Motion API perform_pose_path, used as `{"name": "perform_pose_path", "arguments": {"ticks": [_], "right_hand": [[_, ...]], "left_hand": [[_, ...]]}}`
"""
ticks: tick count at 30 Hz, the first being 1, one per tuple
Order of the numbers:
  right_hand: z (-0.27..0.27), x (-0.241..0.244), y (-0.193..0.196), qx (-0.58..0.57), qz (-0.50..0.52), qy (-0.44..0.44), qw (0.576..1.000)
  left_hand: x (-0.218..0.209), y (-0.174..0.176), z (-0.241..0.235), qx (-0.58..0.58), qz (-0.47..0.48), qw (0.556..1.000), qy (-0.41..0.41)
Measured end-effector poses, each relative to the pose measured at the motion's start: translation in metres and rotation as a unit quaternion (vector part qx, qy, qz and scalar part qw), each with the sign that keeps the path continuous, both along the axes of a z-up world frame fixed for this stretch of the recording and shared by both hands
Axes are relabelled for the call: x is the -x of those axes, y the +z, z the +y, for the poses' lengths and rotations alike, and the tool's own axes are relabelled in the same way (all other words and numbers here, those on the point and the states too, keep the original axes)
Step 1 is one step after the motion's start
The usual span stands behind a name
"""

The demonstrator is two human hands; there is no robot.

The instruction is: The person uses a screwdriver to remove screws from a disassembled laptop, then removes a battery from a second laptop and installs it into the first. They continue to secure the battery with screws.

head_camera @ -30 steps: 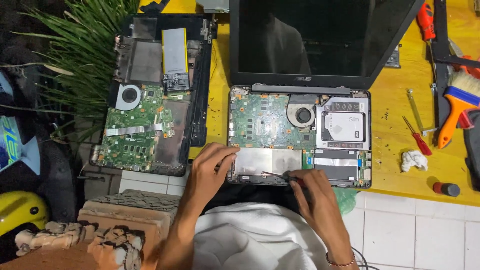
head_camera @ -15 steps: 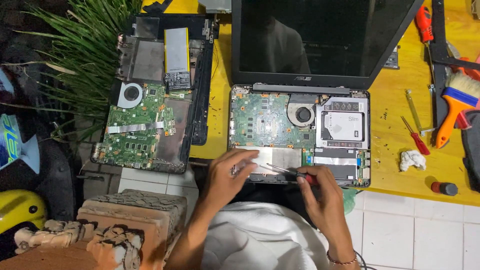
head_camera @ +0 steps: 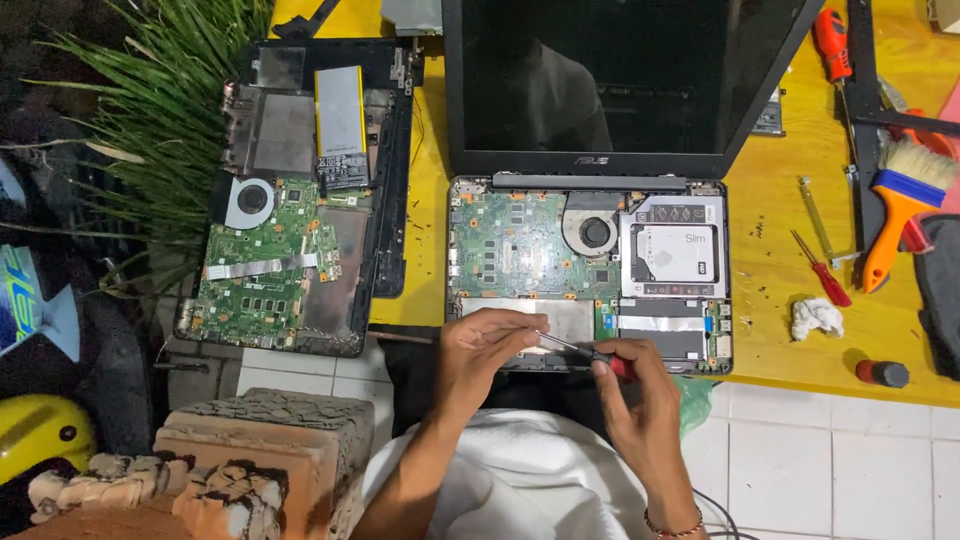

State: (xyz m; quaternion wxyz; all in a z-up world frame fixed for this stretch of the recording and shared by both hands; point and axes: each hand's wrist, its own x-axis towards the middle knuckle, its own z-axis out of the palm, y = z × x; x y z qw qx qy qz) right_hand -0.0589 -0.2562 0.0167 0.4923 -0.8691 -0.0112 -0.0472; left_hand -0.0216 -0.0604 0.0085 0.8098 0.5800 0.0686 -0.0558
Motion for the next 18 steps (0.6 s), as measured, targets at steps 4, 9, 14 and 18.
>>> {"name": "perform_pose_path", "arguments": {"ticks": [4,9,14,18], "right_hand": [[-0.0002,0.0018,-0.0032,-0.011,-0.004,-0.006,1.000],[0.0012,0.0033,-0.0007,-0.018,-0.014,-0.001,1.000],[-0.0005,0.0030,-0.0014,-0.017,-0.008,-0.002,1.000],[-0.0002,0.0027,0.0006,-0.023,-0.021,0.003,1.000]], "left_hand": [[0.0006,-0.0051,0.0009,0.012,-0.019,1.000,-0.013],[0.0017,-0.0091,0.0020,0.028,0.002,0.999,-0.021],[-0.0006,-0.0068,0.0030,0.016,0.019,0.999,-0.030],[-0.0030,-0.0057,0.0046,0.041,0.074,0.995,-0.052]]}}
